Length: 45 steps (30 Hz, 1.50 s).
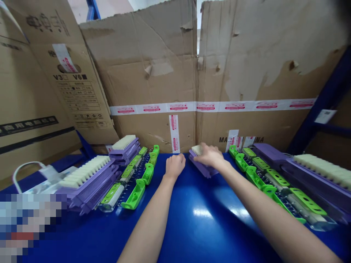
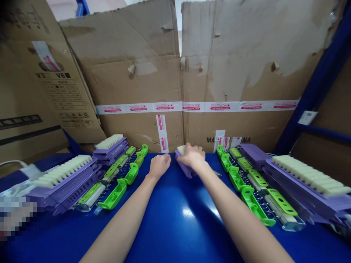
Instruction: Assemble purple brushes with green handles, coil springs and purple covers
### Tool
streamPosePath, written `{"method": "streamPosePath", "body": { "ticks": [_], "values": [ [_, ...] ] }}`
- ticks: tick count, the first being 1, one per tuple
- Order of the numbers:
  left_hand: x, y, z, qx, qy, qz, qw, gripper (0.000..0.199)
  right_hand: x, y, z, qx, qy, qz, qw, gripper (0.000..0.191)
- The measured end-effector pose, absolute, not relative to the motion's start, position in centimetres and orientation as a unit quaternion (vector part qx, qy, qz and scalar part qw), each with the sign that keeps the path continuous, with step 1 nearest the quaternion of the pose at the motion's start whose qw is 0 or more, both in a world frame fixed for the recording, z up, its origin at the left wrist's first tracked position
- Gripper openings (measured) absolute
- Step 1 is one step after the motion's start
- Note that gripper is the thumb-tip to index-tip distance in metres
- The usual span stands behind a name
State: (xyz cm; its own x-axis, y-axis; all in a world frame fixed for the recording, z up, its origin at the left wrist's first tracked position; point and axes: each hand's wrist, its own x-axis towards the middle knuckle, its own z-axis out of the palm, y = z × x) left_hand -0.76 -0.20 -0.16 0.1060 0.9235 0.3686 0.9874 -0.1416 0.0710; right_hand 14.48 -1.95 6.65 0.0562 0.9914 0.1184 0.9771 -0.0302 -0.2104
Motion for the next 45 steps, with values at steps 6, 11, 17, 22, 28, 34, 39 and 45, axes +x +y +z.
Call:
{"method": "streamPosePath", "body": {
  "ticks": [6, 11, 17, 22, 28, 34, 39, 45],
  "values": [
    [-1.0, -0.3, -0.2, -0.714, -0.663, -0.198, 0.108, 0.036, 11.3, -1.9, 4.8, -0.745, -0.65, 0.048, 0.141, 0.064],
    [-1.1, -0.2, -0.3, -0.704, -0.665, -0.222, 0.108, 0.035, 11.7, -2.6, 5.1, -0.728, -0.661, 0.051, 0.175, 0.072],
    [-1.1, -0.1, -0.3, -0.7, -0.671, -0.228, 0.088, 0.035, 13.4, -4.6, 2.9, -0.666, -0.715, -0.031, 0.211, 0.066],
    [-1.1, -0.4, -0.2, -0.703, -0.666, -0.235, 0.078, 0.033, 13.8, -6.0, -0.7, -0.593, -0.755, -0.134, 0.245, 0.058],
    [-0.8, -1.0, 0.0, -0.698, -0.667, -0.248, 0.073, 0.035, 14.0, -5.9, -1.3, -0.597, -0.746, -0.113, 0.273, 0.057],
    [-0.4, -1.6, 0.1, -0.704, -0.651, -0.272, 0.076, 0.037, 14.2, -5.6, -1.2, -0.634, -0.719, -0.093, 0.267, 0.057],
    [-0.3, -1.8, 0.7, -0.687, -0.664, -0.29, 0.056, 0.035, 14.0, -5.7, -1.0, -0.641, -0.712, -0.118, 0.263, 0.053],
    [0.9, -2.6, 2.4, -0.691, -0.665, -0.283, 0.011, 0.03, 14.2, -5.4, -1.2, -0.642, -0.707, -0.11, 0.276, 0.053]
  ]
}}
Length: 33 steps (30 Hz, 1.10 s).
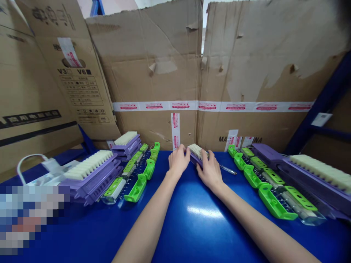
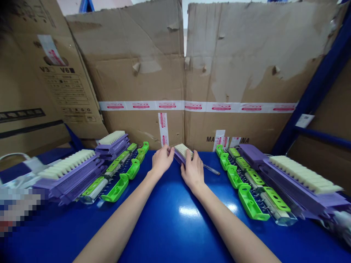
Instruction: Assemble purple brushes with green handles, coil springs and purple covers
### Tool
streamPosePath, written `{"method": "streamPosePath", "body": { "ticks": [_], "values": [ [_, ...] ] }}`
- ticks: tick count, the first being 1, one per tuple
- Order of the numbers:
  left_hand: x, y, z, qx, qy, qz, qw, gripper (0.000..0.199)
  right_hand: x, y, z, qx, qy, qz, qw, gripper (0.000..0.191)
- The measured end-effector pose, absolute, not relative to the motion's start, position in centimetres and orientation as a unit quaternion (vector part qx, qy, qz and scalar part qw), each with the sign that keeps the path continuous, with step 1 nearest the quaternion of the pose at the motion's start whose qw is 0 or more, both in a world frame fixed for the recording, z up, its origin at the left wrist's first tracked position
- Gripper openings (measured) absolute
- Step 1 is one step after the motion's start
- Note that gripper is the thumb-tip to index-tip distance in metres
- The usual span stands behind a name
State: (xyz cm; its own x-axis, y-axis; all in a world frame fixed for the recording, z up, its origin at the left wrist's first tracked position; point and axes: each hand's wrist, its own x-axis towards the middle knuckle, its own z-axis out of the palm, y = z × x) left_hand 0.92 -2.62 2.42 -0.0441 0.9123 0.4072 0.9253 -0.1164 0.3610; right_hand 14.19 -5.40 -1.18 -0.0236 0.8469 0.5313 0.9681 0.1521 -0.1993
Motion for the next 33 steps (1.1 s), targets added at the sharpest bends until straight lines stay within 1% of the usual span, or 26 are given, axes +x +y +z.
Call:
{"method": "streamPosePath", "body": {
  "ticks": [2, 4, 7, 9, 11, 13, 15, 17, 19, 22, 25, 28, 30, 33],
  "values": [
    [1.2, -3.1, 2.3, -0.726, -0.629, -0.275, 0.027, 0.027, 14.3, -5.3, -1.2, -0.637, -0.708, -0.101, 0.289, 0.053],
    [1.1, -3.5, 1.7, -0.762, -0.59, -0.264, 0.037, 0.024, 14.4, -5.4, -1.2, -0.633, -0.701, -0.078, 0.319, 0.052],
    [0.6, -3.5, 0.5, -0.775, -0.565, -0.283, -0.012, 0.024, 14.7, -5.4, -1.0, -0.614, -0.68, -0.018, 0.4, 0.048],
    [0.1, -3.2, 0.0, -0.74, -0.58, -0.331, -0.072, 0.028, 14.9, -5.4, -1.0, -0.586, -0.674, 0.03, 0.449, 0.046],
    [-0.3, -3.1, -0.2, -0.714, -0.582, -0.373, -0.11, 0.031, 15.1, -5.4, -1.1, -0.554, -0.681, 0.086, 0.471, 0.046],
    [-0.5, -3.2, -0.1, -0.722, -0.574, -0.372, -0.107, 0.04, 15.3, -5.4, -1.3, -0.525, -0.699, 0.132, 0.468, 0.046],
    [-0.6, -3.5, 0.0, -0.745, -0.567, -0.343, -0.071, 0.056, 15.3, -5.4, -1.5, -0.498, -0.719, 0.146, 0.462, 0.045],
    [-0.7, -3.7, 0.0, -0.764, -0.56, -0.32, -0.025, 0.068, 15.4, -5.5, -1.5, -0.483, -0.729, 0.136, 0.465, 0.043],
    [-0.9, -3.6, -0.1, -0.775, -0.55, -0.312, 0.011, 0.072, 15.4, -5.5, -1.5, -0.484, -0.729, 0.114, 0.47, 0.041],
    [-1.4, -3.1, -0.5, -0.771, -0.548, -0.321, 0.045, 0.067, 15.7, -5.6, -1.5, -0.49, -0.737, 0.06, 0.461, 0.041],
    [-2.0, -2.5, -0.9, -0.759, -0.549, -0.342, 0.072, 0.061, 15.9, -5.7, -1.5, -0.488, -0.761, -0.001, 0.427, 0.042],
    [-2.1, -2.4, -1.0, -0.762, -0.535, -0.353, 0.091, 0.062, 16.0, -6.0, -1.2, -0.499, -0.772, -0.045, 0.391, 0.041],
    [-2.1, -2.6, -0.9, -0.775, -0.515, -0.348, 0.116, 0.062, 16.0, -6.3, -0.7, -0.495, -0.783, -0.08, 0.369, 0.04],
    [-1.8, -3.0, -0.6, -0.807, -0.472, -0.312, 0.169, 0.056, 16.2, -7.6, 0.8, -0.467, -0.808, -0.143, 0.329, 0.035]
  ]
}}
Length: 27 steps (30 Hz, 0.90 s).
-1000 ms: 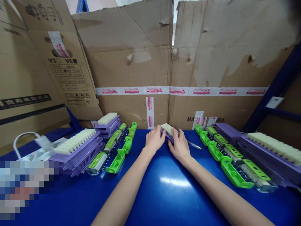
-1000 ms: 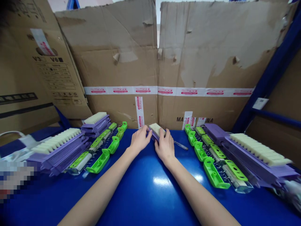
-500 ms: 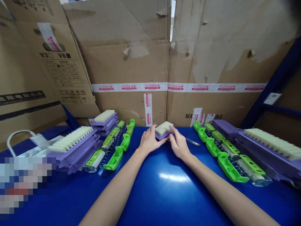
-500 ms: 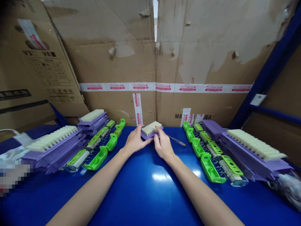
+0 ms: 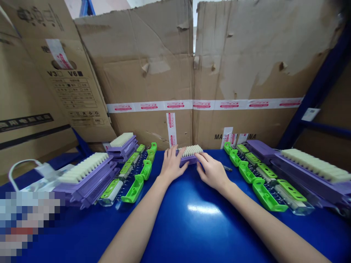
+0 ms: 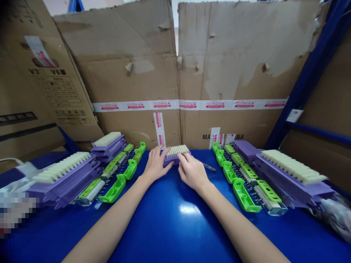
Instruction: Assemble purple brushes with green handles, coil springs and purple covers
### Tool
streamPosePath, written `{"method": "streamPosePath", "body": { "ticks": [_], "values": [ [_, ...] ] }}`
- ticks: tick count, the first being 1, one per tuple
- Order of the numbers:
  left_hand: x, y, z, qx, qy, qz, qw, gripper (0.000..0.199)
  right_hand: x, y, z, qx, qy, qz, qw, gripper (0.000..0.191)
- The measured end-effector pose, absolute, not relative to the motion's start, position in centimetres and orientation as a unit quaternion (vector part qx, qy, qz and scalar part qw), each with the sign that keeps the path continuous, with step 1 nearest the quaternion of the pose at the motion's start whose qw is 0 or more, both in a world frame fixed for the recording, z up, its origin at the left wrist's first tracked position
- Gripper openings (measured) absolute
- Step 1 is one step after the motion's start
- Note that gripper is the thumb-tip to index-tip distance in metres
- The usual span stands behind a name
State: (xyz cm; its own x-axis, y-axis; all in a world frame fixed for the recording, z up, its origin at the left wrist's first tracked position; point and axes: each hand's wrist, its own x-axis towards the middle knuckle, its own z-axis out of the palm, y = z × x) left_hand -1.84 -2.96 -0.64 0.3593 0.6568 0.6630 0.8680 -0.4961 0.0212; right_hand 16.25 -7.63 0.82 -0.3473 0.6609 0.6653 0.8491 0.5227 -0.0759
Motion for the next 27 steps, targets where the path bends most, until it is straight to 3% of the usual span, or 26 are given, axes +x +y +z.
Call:
{"method": "streamPosePath", "body": {
  "ticks": [8, 11, 18, 27],
  "values": [
    [-1.6, -2.5, -1.0, -0.824, -0.469, -0.266, 0.175, 0.046, 19.5, -16.5, 3.7, -0.438, -0.796, -0.231, 0.347, 0.032],
    [-1.7, -2.3, -1.3, -0.814, -0.489, -0.263, 0.169, 0.05, 21.8, -19.6, 2.5, -0.474, -0.763, -0.269, 0.346, 0.033],
    [-1.7, -2.2, -1.4, -0.808, -0.501, -0.265, 0.161, 0.055, 28.9, -22.1, -3.4, -0.599, -0.673, -0.361, 0.243, 0.04],
    [-1.7, -2.0, -1.6, -0.806, -0.509, -0.27, 0.137, 0.057, 30.6, -22.0, -5.6, -0.611, -0.702, -0.25, 0.269, 0.041]
  ]
}}
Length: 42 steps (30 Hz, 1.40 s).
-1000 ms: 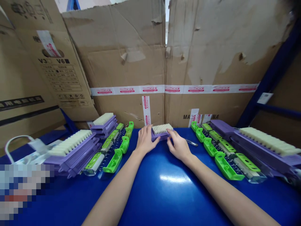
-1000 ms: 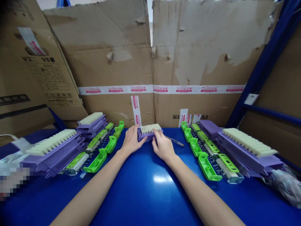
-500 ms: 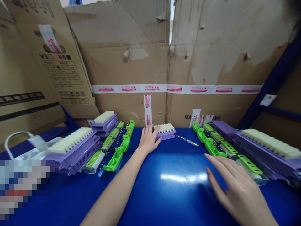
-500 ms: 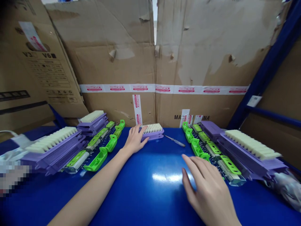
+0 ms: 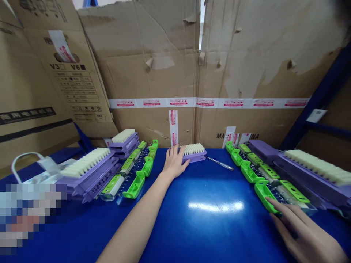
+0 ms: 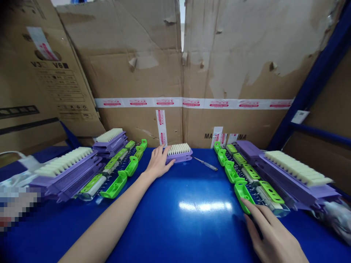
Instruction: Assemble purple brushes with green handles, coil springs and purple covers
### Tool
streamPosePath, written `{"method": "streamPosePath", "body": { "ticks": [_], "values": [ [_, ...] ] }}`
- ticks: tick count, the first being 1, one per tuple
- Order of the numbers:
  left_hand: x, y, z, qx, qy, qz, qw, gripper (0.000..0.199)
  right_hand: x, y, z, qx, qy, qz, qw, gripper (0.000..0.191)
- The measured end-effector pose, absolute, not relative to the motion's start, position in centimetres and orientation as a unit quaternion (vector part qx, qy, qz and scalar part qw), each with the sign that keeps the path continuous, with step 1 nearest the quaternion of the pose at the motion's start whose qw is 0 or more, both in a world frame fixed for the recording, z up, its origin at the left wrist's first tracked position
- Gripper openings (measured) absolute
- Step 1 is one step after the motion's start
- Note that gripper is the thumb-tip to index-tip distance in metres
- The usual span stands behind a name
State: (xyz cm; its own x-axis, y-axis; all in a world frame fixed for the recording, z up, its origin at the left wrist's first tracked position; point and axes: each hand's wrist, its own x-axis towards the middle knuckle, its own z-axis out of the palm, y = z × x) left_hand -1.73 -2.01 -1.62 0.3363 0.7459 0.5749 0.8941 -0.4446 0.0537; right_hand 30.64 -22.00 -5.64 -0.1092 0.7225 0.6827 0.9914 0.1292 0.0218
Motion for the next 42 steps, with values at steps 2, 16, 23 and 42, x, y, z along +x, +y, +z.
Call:
{"method": "streamPosePath", "body": {
  "ticks": [2, 16, 23, 42],
  "values": [
    [-1.7, -1.9, -1.7, -0.805, -0.512, -0.269, 0.135, 0.057, 30.2, -22.5, -5.2, -0.599, -0.713, -0.23, 0.284, 0.038],
    [-2.1, -2.1, -1.0, -0.812, -0.526, -0.243, 0.064, 0.054, 21.5, -18.8, 0.2, -0.473, -0.823, 0.051, 0.309, 0.03],
    [-2.9, -2.1, -0.8, -0.773, -0.571, -0.261, 0.086, 0.06, 19.7, -14.0, -0.1, -0.553, -0.802, -0.062, 0.217, 0.051],
    [-0.9, -2.7, 0.1, -0.779, -0.532, -0.24, 0.231, 0.05, 16.2, -4.4, -1.2, -0.596, -0.598, 0.135, 0.519, 0.074]
  ]
}}
